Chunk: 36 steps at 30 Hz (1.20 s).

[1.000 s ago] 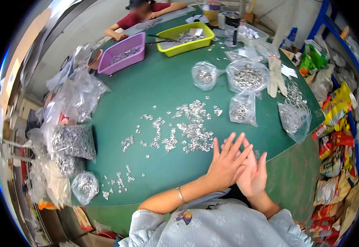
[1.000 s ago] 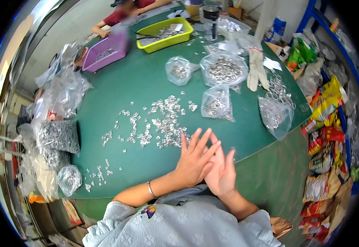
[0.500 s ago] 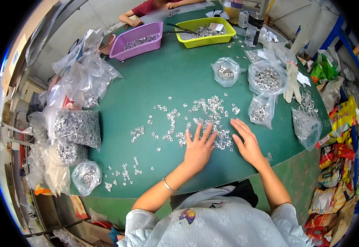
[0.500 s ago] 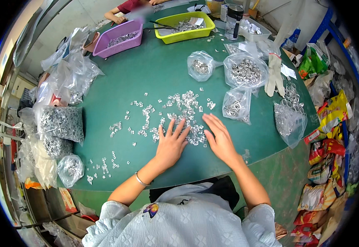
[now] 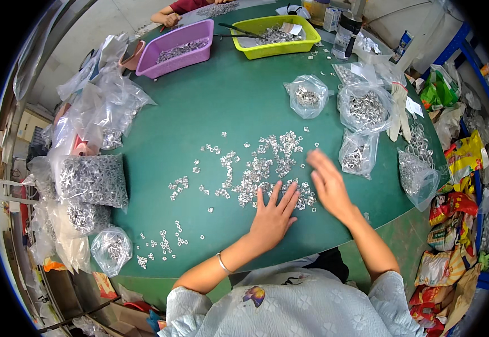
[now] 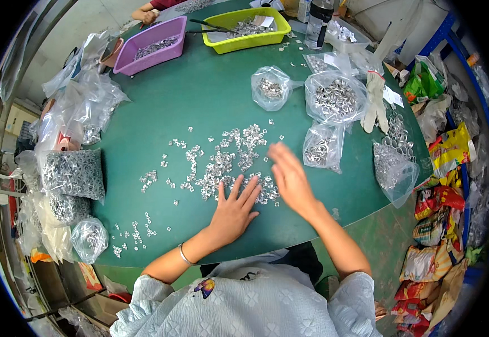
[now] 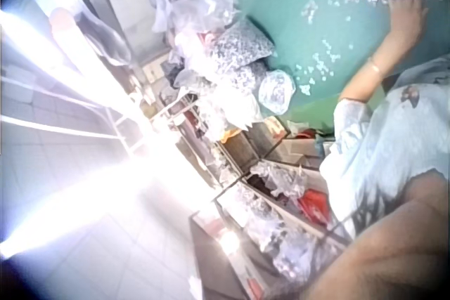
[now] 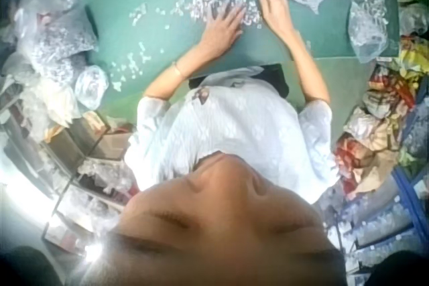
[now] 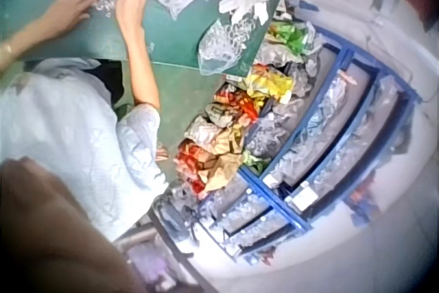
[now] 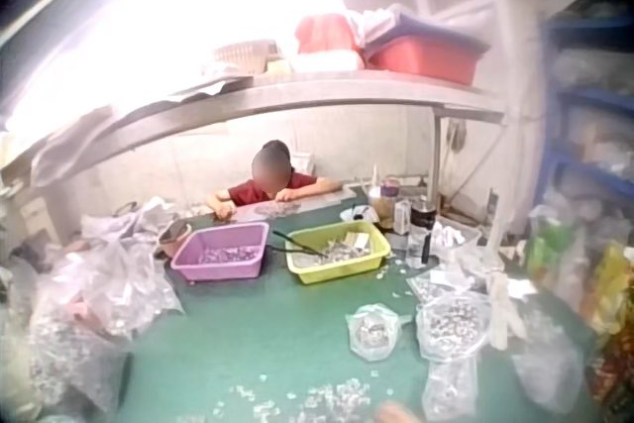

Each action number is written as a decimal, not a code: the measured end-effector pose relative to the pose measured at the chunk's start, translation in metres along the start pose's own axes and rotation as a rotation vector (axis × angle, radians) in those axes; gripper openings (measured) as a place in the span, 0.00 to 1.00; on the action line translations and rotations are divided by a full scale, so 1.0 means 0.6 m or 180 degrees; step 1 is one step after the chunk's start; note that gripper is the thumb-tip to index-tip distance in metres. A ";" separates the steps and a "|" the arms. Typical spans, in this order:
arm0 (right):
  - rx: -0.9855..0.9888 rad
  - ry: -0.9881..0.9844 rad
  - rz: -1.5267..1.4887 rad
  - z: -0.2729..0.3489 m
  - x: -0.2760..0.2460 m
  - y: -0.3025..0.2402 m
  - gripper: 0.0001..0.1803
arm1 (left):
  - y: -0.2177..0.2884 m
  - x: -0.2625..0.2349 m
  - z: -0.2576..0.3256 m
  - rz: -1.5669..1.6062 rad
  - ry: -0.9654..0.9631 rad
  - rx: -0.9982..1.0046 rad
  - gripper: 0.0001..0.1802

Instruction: The person sorts and counts small flower-shaped and circular metal components on a green work surface by hand, then places them into plastic bags and seals them.

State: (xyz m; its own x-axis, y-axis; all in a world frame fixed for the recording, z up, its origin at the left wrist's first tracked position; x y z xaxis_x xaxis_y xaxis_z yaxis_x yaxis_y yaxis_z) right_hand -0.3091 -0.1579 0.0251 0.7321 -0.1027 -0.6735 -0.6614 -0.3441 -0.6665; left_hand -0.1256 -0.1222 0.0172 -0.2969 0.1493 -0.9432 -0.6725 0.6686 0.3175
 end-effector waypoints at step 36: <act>-0.0354 0.0418 0.0754 -0.032 0.026 0.015 0.03 | 0.042 0.009 0.085 0.7515 0.0487 -0.2784 0.21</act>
State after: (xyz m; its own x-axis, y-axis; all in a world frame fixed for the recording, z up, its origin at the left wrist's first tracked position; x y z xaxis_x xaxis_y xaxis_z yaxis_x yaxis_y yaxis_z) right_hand -0.3005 -0.1808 0.0146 0.5791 -0.3098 -0.7541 -0.7997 -0.3957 -0.4516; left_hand -0.1098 -0.0675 0.0150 -0.5856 -0.2059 0.7840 0.6492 -0.6983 0.3015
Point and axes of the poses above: each hand's wrist, its own z-axis away from the middle knuckle, its own x-axis out of the palm, y = z × x, the point moved 2 cm from there along -z, towards the middle knuckle, and after that the axes turned 1 degree about -x, right-handed, at the moved point
